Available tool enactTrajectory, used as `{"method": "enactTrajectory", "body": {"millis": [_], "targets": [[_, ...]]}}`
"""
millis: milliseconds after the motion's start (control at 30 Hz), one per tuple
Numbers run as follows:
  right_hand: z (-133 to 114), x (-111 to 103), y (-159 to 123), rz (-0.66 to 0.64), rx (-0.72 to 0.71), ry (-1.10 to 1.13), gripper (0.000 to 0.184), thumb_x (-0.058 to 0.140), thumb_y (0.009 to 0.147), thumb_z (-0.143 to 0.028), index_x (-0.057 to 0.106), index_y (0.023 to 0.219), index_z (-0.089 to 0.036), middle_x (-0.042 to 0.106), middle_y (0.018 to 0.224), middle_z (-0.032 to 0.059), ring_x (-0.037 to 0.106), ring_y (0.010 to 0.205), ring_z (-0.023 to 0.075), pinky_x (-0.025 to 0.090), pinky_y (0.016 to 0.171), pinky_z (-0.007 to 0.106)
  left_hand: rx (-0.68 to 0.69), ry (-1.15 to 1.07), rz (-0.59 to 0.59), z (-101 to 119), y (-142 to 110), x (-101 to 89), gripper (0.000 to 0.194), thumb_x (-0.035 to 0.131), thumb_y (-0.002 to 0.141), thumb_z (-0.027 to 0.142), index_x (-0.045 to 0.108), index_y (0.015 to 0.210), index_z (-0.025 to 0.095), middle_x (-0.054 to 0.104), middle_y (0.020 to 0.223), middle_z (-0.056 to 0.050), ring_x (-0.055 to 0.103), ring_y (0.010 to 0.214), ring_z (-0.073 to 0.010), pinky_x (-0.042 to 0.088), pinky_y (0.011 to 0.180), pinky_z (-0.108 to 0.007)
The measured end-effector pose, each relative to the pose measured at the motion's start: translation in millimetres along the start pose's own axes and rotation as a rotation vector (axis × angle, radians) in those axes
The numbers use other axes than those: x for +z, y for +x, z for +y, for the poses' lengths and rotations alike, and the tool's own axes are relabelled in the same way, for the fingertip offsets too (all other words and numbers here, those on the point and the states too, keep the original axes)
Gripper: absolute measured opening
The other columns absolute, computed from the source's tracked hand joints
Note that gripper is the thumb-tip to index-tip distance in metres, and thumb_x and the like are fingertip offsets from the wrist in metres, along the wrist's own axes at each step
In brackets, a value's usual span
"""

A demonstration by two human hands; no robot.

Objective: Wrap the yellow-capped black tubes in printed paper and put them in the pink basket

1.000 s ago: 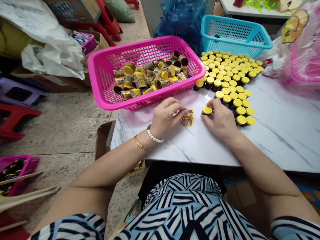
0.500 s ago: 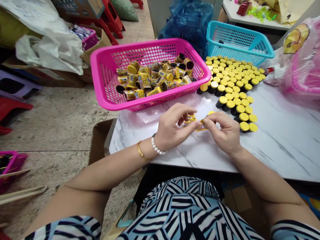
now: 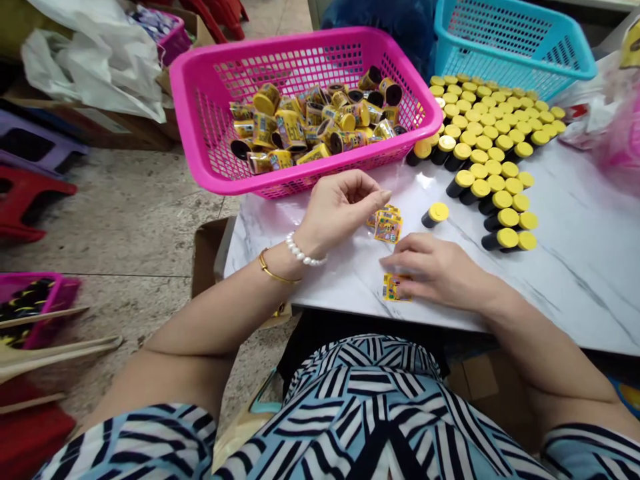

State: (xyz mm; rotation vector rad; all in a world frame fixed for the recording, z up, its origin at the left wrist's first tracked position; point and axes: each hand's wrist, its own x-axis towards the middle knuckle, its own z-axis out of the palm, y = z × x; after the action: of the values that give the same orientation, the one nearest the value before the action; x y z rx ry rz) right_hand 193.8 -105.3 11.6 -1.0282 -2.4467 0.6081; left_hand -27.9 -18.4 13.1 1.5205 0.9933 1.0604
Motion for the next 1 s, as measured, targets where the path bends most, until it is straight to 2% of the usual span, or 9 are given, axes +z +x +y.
{"method": "enactTrajectory", "body": {"millis": [67, 167, 300, 400, 467, 567, 733, 867, 1000], "targets": [[6, 11, 0, -0.05, -0.053, -0.05, 0.016, 0.076, 0.094, -0.028, 0.081, 0.108, -0.026, 0.075, 0.108, 0.0083, 0.069, 0.095, 0.0208, 0.057, 0.078, 0.033, -0.009, 0.027, -0.011, 0, 2, -2.4, 0.03, 0.085, 0.081, 0.041, 0.07, 0.078, 0.015, 0.07, 0.074, -0.003, 0.06, 0.066, -0.0121, 0.047, 0.061, -0.025], [12, 23, 2, 0.03, -0.111, -0.006, 0.011, 0.071, 0.095, -0.023, 0.08, 0.089, -0.025, 0.073, 0.096, 0.0051, 0.068, 0.086, 0.0179, 0.057, 0.074, 0.031, -0.031, 0.027, -0.033, 1, 1, -3.6, 0.035, 0.085, 0.08, 0.046, 0.07, 0.077, 0.014, 0.069, 0.073, -0.003, 0.058, 0.064, -0.0117, 0.046, 0.059, -0.024], [10, 15, 6, 0.344, 0.011, 0.106, 0.01, 0.068, 0.097, -0.022, 0.078, 0.101, -0.025, 0.076, 0.106, 0.0052, 0.073, 0.09, 0.0165, 0.061, 0.075, 0.03, -0.095, -0.062, -0.156, 4, -3, -0.6, 0.043, 0.082, 0.082, 0.056, 0.072, 0.083, 0.014, 0.07, 0.075, -0.004, 0.058, 0.062, -0.011, 0.045, 0.058, -0.024], [5, 6, 7, 0.621, 0.145, 0.076, 0.013, 0.067, 0.098, -0.018, 0.075, 0.105, -0.025, 0.077, 0.096, 0.003, 0.07, 0.079, 0.0147, 0.059, 0.066, 0.028, -0.161, -0.133, -0.311, 3, -7, 6.2, 0.046, 0.088, 0.077, 0.054, 0.074, 0.094, 0.014, 0.076, 0.086, -0.008, 0.066, 0.071, -0.0142, 0.052, 0.065, -0.026], [1, 4, 7, 0.714, 0.174, -0.01, 0.012, 0.068, 0.096, -0.016, 0.074, 0.101, -0.025, 0.076, 0.092, 0.0031, 0.067, 0.076, 0.0147, 0.058, 0.064, 0.029, -0.171, -0.173, -0.358, 2, -9, 10.9, 0.046, 0.092, 0.074, 0.049, 0.074, 0.098, 0.013, 0.077, 0.091, -0.01, 0.068, 0.075, -0.0154, 0.055, 0.069, -0.028], [-1, 5, 8, 0.727, 0.218, -0.004, 0.008, 0.073, 0.093, -0.022, 0.074, 0.101, -0.024, 0.075, 0.097, 0.0045, 0.066, 0.074, 0.0144, 0.057, 0.061, 0.029, -0.158, -0.207, -0.352, 2, -10, 13.7, 0.038, 0.091, 0.075, 0.045, 0.075, 0.091, 0.014, 0.076, 0.089, -0.009, 0.068, 0.075, -0.0148, 0.054, 0.07, -0.028], [-1, 0, 10, 0.639, 0.44, 0.595, 0.044, 0.08, 0.088, -0.046, 0.067, 0.122, -0.021, 0.073, 0.097, 0.0033, 0.069, 0.064, 0.0126, 0.054, 0.048, 0.025, -0.196, -0.214, -0.274, 6, -7, 8.0, 0.038, 0.087, 0.078, 0.05, 0.074, 0.081, 0.014, 0.063, 0.063, 0.0, 0.05, 0.053, -0.0084, 0.039, 0.05, -0.022], [-4, -4, 13, 0.493, 0.512, 0.749, 0.031, 0.081, 0.088, -0.046, 0.074, 0.096, -0.017, 0.073, 0.073, 0.0003, 0.064, 0.054, 0.0106, 0.047, 0.043, 0.022, -0.17, -0.196, -0.229, 6, -8, 8.6, 0.038, 0.086, 0.079, 0.05, 0.075, 0.08, 0.014, 0.065, 0.065, -0.001, 0.05, 0.054, -0.0083, 0.04, 0.05, -0.022], [-6, 0, 13, 0.61, 0.535, 0.617, 0.027, 0.076, 0.092, -0.039, 0.071, 0.076, -0.018, 0.069, 0.059, -0.0016, 0.055, 0.047, 0.0081, 0.044, 0.045, 0.022, -0.053, -0.176, -0.069, 7, -14, 13.8, 0.034, 0.084, 0.082, 0.048, 0.075, 0.09, 0.016, 0.071, 0.079, -0.004, 0.057, 0.062, -0.0102, 0.045, 0.055, -0.022]]}}
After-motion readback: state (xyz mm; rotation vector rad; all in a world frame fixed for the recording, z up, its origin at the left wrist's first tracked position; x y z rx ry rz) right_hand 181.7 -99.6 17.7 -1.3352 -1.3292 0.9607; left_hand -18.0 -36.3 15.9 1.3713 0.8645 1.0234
